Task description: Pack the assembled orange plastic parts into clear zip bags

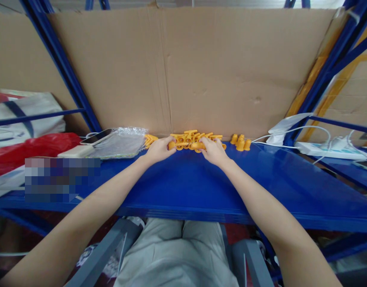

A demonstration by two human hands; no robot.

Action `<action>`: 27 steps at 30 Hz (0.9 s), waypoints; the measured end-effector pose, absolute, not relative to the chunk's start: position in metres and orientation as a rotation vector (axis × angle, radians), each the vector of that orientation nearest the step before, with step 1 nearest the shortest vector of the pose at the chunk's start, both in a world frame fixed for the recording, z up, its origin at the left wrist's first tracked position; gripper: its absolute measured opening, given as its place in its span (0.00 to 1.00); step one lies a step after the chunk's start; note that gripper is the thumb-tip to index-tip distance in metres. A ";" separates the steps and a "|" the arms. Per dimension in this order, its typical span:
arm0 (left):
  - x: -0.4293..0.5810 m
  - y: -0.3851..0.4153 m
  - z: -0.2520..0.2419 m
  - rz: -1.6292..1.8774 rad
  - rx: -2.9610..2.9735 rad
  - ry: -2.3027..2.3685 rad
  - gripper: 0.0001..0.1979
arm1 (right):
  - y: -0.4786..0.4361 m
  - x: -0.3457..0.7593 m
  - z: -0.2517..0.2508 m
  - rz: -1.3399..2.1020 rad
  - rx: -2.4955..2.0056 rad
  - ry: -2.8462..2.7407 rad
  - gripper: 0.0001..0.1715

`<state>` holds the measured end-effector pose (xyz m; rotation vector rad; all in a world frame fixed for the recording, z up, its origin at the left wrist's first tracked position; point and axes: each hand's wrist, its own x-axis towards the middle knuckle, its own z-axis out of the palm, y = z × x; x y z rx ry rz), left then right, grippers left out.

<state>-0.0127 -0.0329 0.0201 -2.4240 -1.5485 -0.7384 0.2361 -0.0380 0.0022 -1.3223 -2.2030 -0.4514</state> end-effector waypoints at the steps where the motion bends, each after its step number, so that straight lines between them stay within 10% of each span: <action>1: -0.013 -0.032 0.020 -0.743 -2.424 -1.547 0.16 | -0.036 0.236 0.000 -0.463 -1.318 -2.189 0.15; 27: -0.010 -0.023 0.007 -0.919 -2.538 -1.361 0.16 | -0.024 0.239 -0.009 -0.177 -0.913 -2.193 0.14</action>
